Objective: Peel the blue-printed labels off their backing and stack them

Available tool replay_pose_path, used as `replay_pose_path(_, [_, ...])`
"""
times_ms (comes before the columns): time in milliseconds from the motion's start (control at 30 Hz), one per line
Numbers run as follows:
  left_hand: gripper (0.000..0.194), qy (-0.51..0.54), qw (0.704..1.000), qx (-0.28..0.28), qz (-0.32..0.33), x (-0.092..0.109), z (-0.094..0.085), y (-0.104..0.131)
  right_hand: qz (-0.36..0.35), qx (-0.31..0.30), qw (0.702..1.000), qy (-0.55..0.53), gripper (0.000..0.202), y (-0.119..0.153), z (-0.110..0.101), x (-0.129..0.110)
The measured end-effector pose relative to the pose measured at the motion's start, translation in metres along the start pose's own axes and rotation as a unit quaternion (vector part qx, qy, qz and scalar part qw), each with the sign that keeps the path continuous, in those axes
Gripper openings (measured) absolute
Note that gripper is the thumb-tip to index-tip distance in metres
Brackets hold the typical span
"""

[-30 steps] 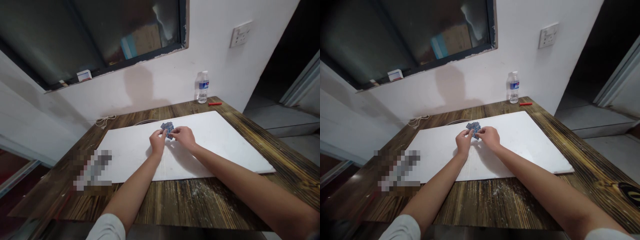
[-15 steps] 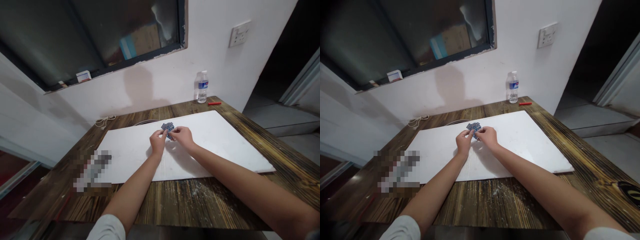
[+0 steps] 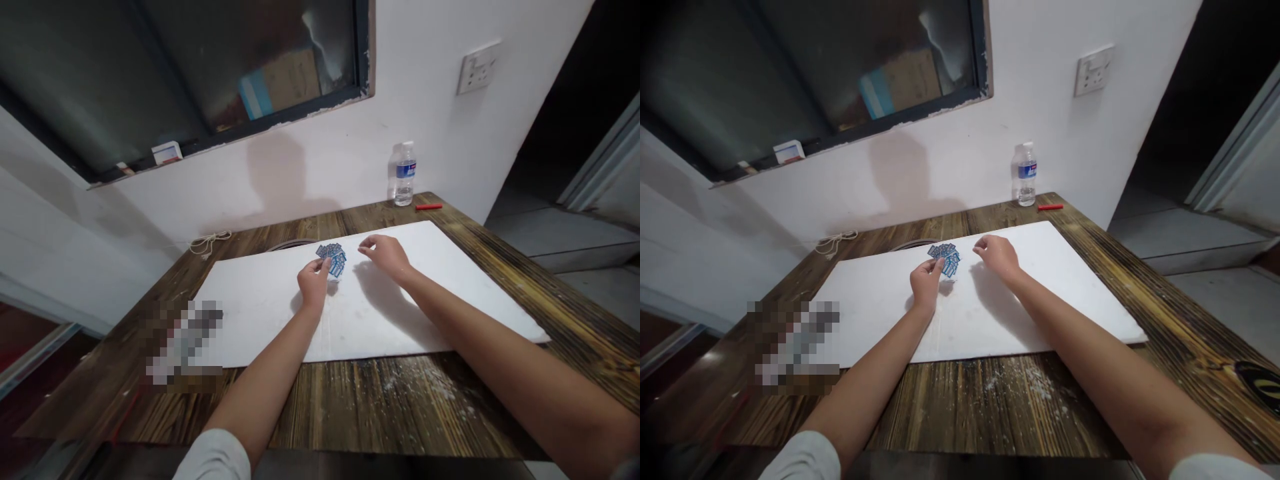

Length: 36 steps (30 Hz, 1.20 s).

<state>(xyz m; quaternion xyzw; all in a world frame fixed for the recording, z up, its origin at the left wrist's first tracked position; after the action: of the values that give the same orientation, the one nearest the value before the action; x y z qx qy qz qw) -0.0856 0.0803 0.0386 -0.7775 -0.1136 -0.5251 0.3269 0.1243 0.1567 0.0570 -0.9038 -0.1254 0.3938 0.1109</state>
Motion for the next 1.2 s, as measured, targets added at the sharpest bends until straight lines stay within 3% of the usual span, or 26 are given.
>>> replay_pose_path(67, [0.029,0.006,1.000,-0.001,-0.002,-0.001,0.000,0.000,-0.055,-0.037,0.993,0.096,0.020,-0.004,0.002,0.003])
replay_pose_path(167, [0.030,0.011,1.000,-0.003,-0.004,-0.002,0.000,0.000,-0.106,-0.099,0.977,0.157,0.031,-0.003,0.015,0.007])
replay_pose_path(400, [0.031,0.017,1.000,-0.004,-0.015,-0.006,0.001,0.000,-0.129,-0.205,0.947,0.212,0.030,0.003,0.031,0.009])
replay_pose_path(700, [0.033,0.026,0.999,-0.011,-0.023,-0.010,0.003,-0.001,-0.144,-0.203,0.949,0.196,0.034,-0.005,0.023,0.011])
replay_pose_path(900, [0.035,0.043,0.998,-0.025,-0.026,-0.015,0.007,-0.002,-0.094,-0.181,0.968,0.147,0.016,-0.016,0.013,0.027])
replay_pose_path(1033, [0.034,0.052,0.998,-0.023,-0.035,-0.017,0.008,-0.002,-0.041,-0.206,0.967,0.142,0.015,-0.016,0.007,0.035])
replay_pose_path(1200, [0.037,0.057,0.997,-0.029,-0.040,-0.017,0.009,-0.001,-0.036,-0.183,0.978,0.094,0.017,-0.015,-0.004,0.023])
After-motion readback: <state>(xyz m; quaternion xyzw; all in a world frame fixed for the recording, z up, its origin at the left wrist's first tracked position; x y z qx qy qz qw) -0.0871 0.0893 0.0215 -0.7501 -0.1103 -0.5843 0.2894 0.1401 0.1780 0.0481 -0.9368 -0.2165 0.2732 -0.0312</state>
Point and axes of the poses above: each hand's wrist, its own y-axis away from the middle knuckle, its own z-axis out of the palm, x = y × z, the point moved 8 cm from there along -y, towards the middle knuckle, and after that the axes turned 1 degree about x, right-handed, at the moved point
